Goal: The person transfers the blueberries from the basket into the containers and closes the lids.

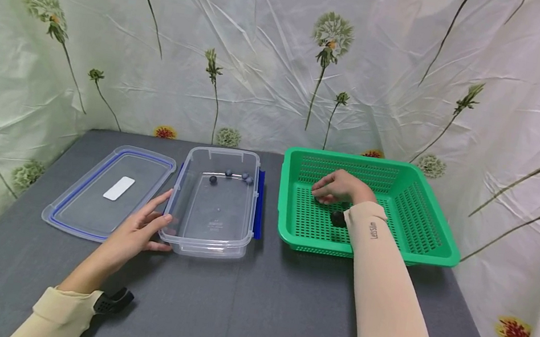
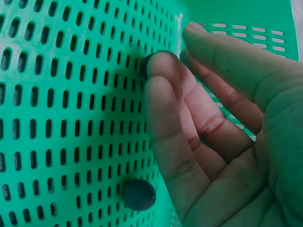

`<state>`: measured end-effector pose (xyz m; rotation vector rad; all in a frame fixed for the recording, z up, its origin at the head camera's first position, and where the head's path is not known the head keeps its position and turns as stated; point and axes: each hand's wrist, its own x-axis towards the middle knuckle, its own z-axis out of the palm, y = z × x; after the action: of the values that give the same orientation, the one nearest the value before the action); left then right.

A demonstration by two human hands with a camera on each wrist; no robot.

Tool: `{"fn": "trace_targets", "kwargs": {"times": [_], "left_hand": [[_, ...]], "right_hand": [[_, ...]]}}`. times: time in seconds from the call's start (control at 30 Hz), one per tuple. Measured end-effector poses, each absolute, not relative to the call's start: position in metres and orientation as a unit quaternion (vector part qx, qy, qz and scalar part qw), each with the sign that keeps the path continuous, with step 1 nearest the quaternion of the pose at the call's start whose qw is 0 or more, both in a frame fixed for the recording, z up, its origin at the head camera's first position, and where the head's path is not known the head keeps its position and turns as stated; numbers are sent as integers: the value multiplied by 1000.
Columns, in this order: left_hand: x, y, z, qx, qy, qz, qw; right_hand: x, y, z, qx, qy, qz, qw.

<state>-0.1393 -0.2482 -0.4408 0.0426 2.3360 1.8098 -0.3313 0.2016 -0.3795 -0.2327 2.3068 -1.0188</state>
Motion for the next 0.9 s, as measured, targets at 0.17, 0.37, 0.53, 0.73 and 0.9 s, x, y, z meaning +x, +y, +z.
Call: {"fn": "trace_targets", "kwargs": {"times": [0.17, 0.37, 0.53, 0.73, 0.9], "left_hand": [[-139, -248, -442, 17, 786, 611, 91], [-140, -249, -441, 15, 789, 607, 93], [-139, -249, -441, 18, 789, 607, 93], [-139, -250, -441, 19, 789, 606, 94], [-140, -250, -441, 18, 790, 605, 95]], "right_hand": [[-331, 202, -380, -75, 870, -377, 307], [-332, 203, -382, -75, 875, -367, 308], [-332, 205, -383, -77, 878, -362, 305], [-334, 207, -386, -74, 885, -348, 300], [-337, 208, -388, -71, 885, -348, 303]]}}
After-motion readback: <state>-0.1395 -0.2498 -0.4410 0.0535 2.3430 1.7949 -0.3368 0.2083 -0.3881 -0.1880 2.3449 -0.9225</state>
